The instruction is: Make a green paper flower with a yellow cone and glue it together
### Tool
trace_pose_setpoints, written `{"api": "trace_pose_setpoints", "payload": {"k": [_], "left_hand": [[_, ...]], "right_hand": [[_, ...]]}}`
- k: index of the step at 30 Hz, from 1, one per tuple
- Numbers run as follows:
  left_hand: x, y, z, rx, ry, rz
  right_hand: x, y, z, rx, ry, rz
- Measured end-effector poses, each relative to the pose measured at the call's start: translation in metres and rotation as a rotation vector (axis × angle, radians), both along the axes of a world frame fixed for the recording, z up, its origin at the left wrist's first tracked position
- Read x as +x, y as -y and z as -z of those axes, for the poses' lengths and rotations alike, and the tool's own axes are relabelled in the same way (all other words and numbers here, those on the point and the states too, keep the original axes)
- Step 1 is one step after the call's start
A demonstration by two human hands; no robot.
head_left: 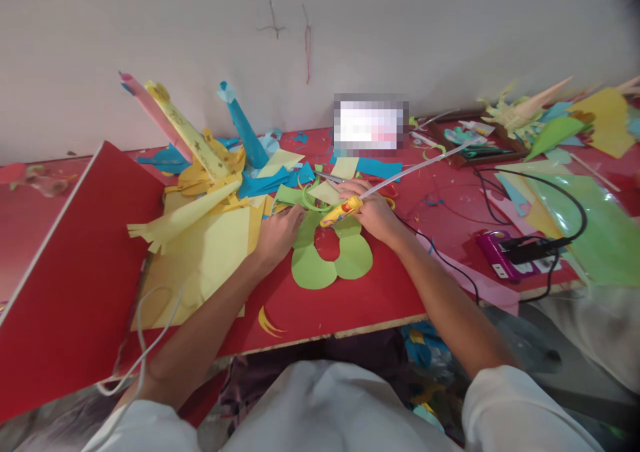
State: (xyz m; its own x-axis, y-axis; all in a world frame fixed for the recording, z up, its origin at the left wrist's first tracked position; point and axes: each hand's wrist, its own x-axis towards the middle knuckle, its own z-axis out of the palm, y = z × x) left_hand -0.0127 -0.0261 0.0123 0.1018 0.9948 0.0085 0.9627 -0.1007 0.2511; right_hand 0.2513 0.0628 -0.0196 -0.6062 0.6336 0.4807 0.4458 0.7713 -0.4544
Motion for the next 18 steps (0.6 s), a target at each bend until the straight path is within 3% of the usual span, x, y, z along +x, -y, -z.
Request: {"api": "trace_pose_setpoints", "payload": {"k": [10, 18], "left_hand": [[-0.002, 0.0, 0.003, 0.017, 0.025, 0.011], [0.0, 0.0, 0.001, -0.001, 0.026, 0.003]], "right_hand": [[-0.004, 0.009, -0.007, 0.075, -0.032, 0.139], [-0.01, 0.007, -0.004, 0.069, 0.03, 0.048]]}}
